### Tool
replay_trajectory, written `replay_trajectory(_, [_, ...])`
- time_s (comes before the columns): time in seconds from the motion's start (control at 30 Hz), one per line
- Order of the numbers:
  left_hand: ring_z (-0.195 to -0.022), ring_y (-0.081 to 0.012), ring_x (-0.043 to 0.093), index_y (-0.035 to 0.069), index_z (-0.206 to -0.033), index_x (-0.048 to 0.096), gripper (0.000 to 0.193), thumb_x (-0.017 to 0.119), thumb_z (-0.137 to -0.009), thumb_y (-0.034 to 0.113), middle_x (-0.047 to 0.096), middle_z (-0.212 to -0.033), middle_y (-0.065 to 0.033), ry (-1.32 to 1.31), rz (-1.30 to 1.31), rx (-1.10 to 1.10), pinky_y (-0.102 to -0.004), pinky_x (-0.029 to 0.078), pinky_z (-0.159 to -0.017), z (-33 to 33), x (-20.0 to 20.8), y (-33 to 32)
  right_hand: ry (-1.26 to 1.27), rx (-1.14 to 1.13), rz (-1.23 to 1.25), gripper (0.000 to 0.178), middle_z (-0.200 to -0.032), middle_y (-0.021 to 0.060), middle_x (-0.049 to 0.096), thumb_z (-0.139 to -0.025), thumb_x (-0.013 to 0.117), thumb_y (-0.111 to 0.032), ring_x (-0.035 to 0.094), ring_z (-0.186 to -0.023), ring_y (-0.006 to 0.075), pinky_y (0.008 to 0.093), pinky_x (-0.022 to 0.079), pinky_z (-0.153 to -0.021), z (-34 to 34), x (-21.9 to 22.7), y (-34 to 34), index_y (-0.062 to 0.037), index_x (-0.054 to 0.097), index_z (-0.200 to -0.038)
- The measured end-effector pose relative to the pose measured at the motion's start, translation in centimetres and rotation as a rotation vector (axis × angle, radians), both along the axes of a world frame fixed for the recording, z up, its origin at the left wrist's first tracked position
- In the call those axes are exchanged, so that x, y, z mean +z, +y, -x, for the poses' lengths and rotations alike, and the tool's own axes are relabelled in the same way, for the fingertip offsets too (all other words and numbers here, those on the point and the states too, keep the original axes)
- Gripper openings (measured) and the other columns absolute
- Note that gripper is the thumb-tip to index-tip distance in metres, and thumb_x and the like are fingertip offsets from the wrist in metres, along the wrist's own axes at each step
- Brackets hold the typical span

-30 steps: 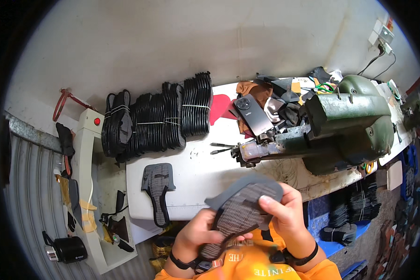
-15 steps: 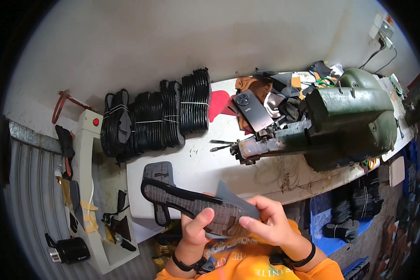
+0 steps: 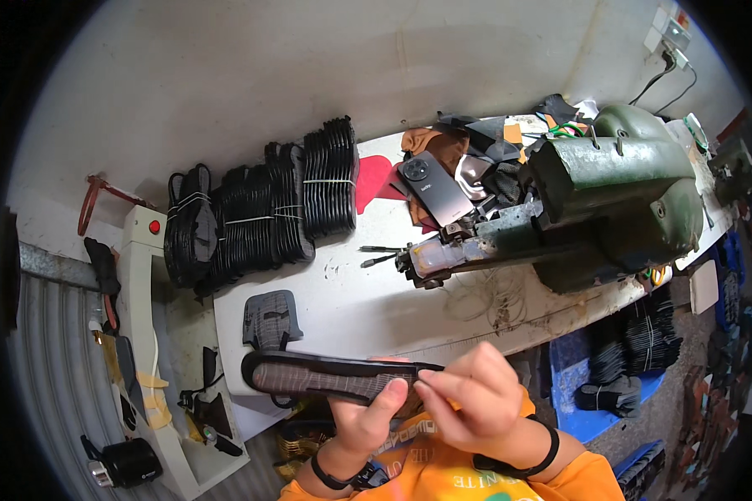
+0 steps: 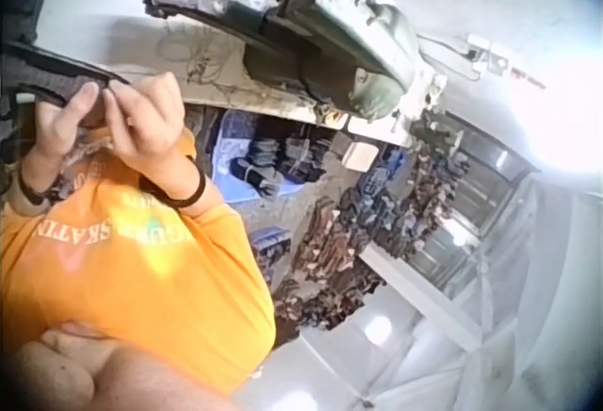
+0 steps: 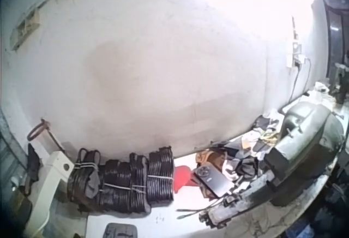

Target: Stitching various shoe parts using a sewing machine at a workbench.

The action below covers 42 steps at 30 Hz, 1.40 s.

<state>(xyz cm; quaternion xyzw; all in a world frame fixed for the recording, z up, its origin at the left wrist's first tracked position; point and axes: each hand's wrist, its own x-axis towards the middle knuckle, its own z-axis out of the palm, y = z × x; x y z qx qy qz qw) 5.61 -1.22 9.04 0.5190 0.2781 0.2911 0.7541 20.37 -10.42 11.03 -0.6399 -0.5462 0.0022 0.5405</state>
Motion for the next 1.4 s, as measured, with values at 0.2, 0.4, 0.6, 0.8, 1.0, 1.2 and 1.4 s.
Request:
replay_trajectory(0.2, [-0.089,-0.0153,0.063,-0.006,-0.125,0.056,0.044,0.075,-0.093,0.019,0.066,-0.102,-0.0066,-0.131,0.039,0.222,-0.0296,0.052,-0.084,-0.9,-0.1,-1.2,-0.348,-0.028,0.002,0.039,-0.086,0.0088,0.059,-0.067,0.072,0.001,0.05,-0.063,0.0224,0.0323,0.039,-0.056,1.8,-0.4,1.7,0.0069,0.072,-0.106])
replay_trajectory(0.4, [-0.089,-0.013,0.064,0.0,-0.112,0.064,0.028,0.075,-0.086,0.0,0.068,-0.102,-0.0044,-0.124,0.253,0.216,-0.0285,0.053,-0.083,-1.9,0.2,2.8,-0.143,-0.089,0.075,0.047,-0.081,0.005,0.051,-0.059,0.072,-0.003,0.048,-0.069,0.0214,0.0336,0.038,-0.06,-1.0,-0.1,0.6,-0.0014,0.073,-0.106])
replay_trajectory(0.6, [-0.103,-0.0221,0.067,-0.001,-0.137,0.046,0.062,0.078,-0.087,0.018,0.066,-0.116,-0.0134,-0.22,0.409,-0.103,-0.0357,0.055,-0.091,-2.5,-2.5,6.7,1.296,0.329,0.451,0.031,-0.106,0.0069,0.072,-0.092,0.073,-0.007,0.064,-0.092,0.0116,0.0275,0.052,-0.082,-3.4,-1.8,-0.2,0.0079,0.065,-0.117])
replay_trajectory(0.8, [-0.124,-0.0288,0.056,0.002,-0.145,0.037,0.064,0.067,-0.089,0.01,0.055,-0.136,-0.0165,0.06,-0.498,0.555,-0.0452,0.043,-0.106,-6.6,-2.3,13.4,1.479,0.139,0.36,0.027,-0.106,0.0073,0.073,-0.095,0.07,-0.008,0.065,-0.094,0.0108,0.0279,0.053,-0.086,-4.6,-3.5,0.9,0.0071,0.067,-0.117])
replay_trajectory(1.0, [-0.127,-0.0415,0.054,0.003,-0.138,0.055,0.077,0.078,-0.079,0.047,0.064,-0.124,-0.0179,0.22,-1.455,-0.501,-0.0576,0.035,-0.11,-12.0,2.2,17.3,1.525,0.006,0.29,0.023,-0.103,0.0058,0.072,-0.097,0.067,-0.008,0.064,-0.09,0.0086,0.0251,0.053,-0.082,-5.2,-3.7,2.0,0.0055,0.067,-0.116])
replay_trajectory(1.2, [-0.096,-0.0352,0.062,0.003,-0.142,0.052,0.086,0.076,-0.077,0.054,0.067,-0.096,-0.0153,0.269,-1.399,-0.936,-0.0486,0.043,-0.096,-15.8,3.3,19.5,1.485,-0.011,0.264,0.022,-0.103,0.005,0.071,-0.098,0.066,-0.009,0.063,-0.087,0.0079,0.0246,0.052,-0.079,-5.4,-4.3,1.5,0.0044,0.066,-0.116])
replay_trajectory(1.4, [-0.086,-0.0372,0.064,0.001,-0.134,0.053,0.082,0.077,-0.076,0.054,0.066,-0.088,-0.0182,0.349,-1.378,-1.073,-0.0426,0.046,-0.079,-17.3,3.2,19.7,1.422,0.323,0.47,0.024,-0.11,0.0051,0.071,-0.099,0.063,-0.007,0.063,-0.097,0.0085,0.0277,0.052,-0.085,-6.6,-3.5,0.6,0.0036,0.065,-0.121])
